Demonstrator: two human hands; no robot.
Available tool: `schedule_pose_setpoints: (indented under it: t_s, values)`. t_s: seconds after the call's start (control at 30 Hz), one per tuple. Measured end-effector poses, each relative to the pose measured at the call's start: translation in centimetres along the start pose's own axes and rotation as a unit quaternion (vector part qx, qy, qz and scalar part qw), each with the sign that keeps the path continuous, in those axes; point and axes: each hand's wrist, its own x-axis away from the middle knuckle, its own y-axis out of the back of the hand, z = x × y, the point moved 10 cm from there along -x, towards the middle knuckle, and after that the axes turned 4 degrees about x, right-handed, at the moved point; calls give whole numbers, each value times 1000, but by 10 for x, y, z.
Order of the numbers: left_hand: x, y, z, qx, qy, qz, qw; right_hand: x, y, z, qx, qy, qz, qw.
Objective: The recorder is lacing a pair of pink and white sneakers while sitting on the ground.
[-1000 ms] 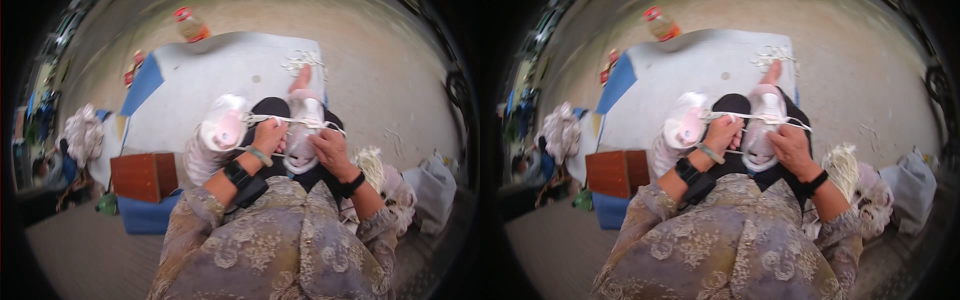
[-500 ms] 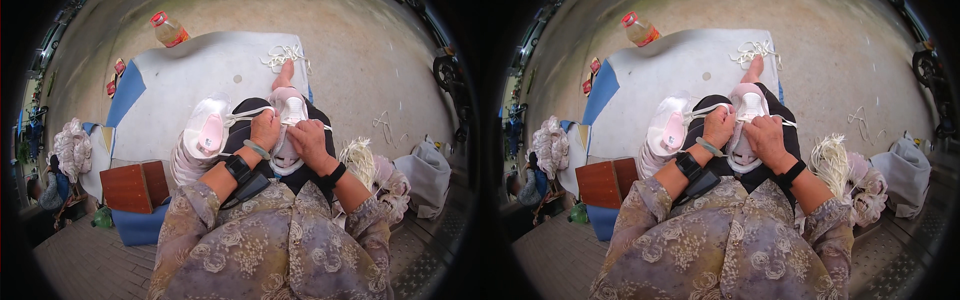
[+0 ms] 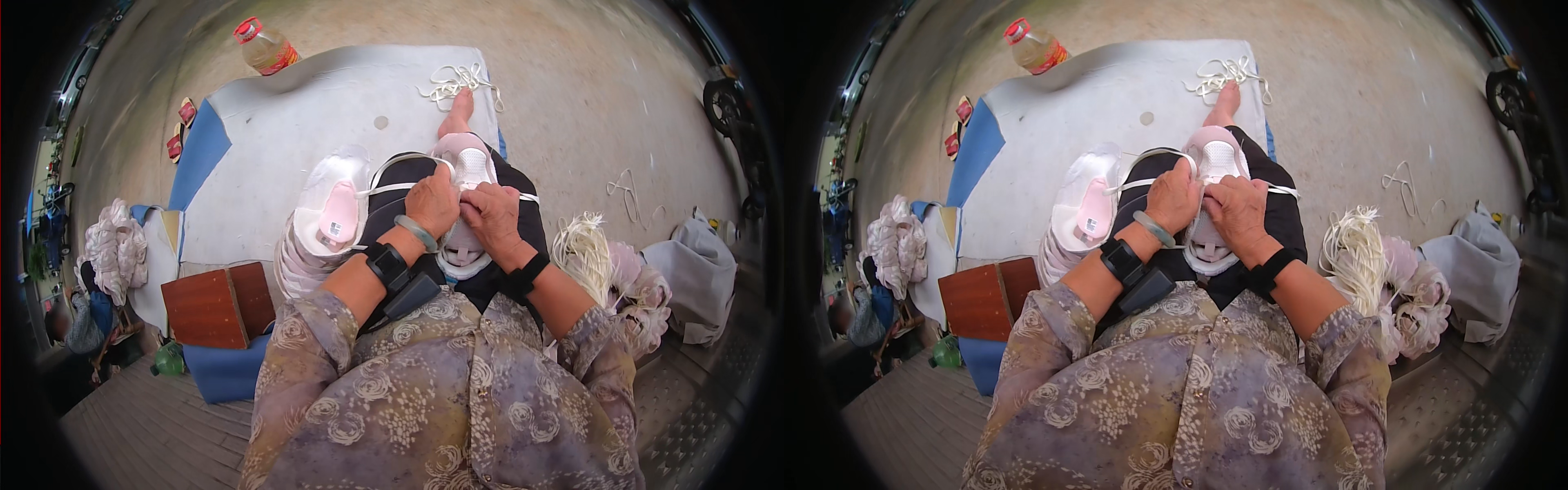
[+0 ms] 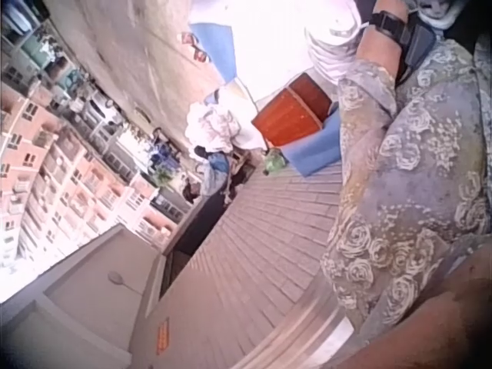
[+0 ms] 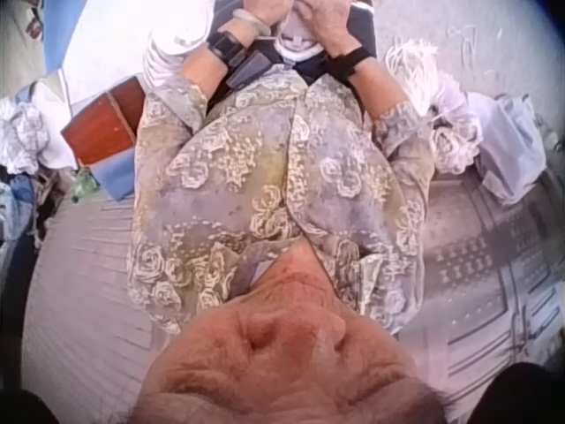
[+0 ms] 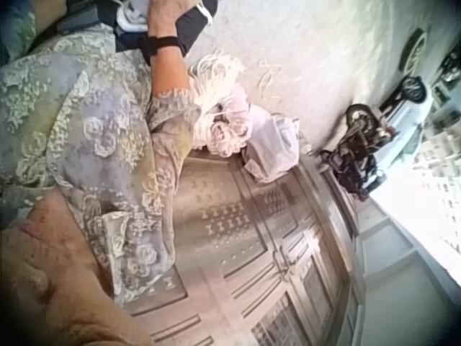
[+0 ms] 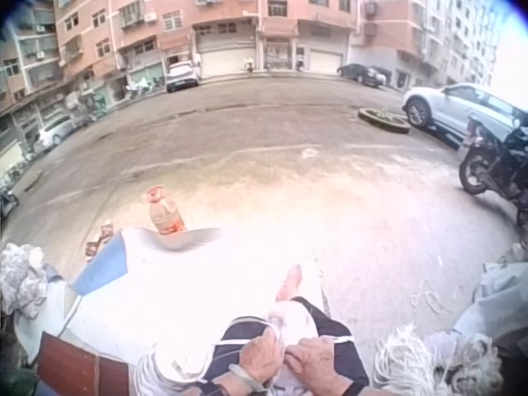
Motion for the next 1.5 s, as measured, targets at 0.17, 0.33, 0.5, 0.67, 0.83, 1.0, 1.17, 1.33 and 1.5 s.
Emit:
schedule_pose_setpoints:
  t_s: [0.17, 0.33, 0.5, 0.67, 0.83, 1.0, 1.17, 1.33, 1.5]
  values:
    - [-2, -7, -6, -30, 0, 31, 999, -2, -5, -12, -45, -17, 0, 999]
    - [1, 5, 6, 17, 17, -92, 995, -5, 3, -3, -10, 2, 20, 1000]
    - [1, 0, 39, 367, 117, -108, 916, -4, 6, 5, 82, 43, 42, 995]
    - [6, 36, 38, 393, 134, -178, 892, 1, 12, 7, 74, 78, 34, 994]
    - [18, 72, 57, 407, 183, -226, 866, 25, 50, 8, 47, 112, 0, 993]
    - [22, 93, 70, 428, 151, -284, 845, 73, 106, -27, 63, 18, -2, 998]
    - [22, 90, 64, 437, 152, -281, 841, 145, 145, -75, 78, -68, -5, 995]
    - [18, 70, 52, 423, 153, -248, 858, 180, 174, -92, 140, -108, -51, 983]
    - [11, 32, 38, 388, 155, -146, 897, 232, 224, -147, 184, -168, -84, 965]
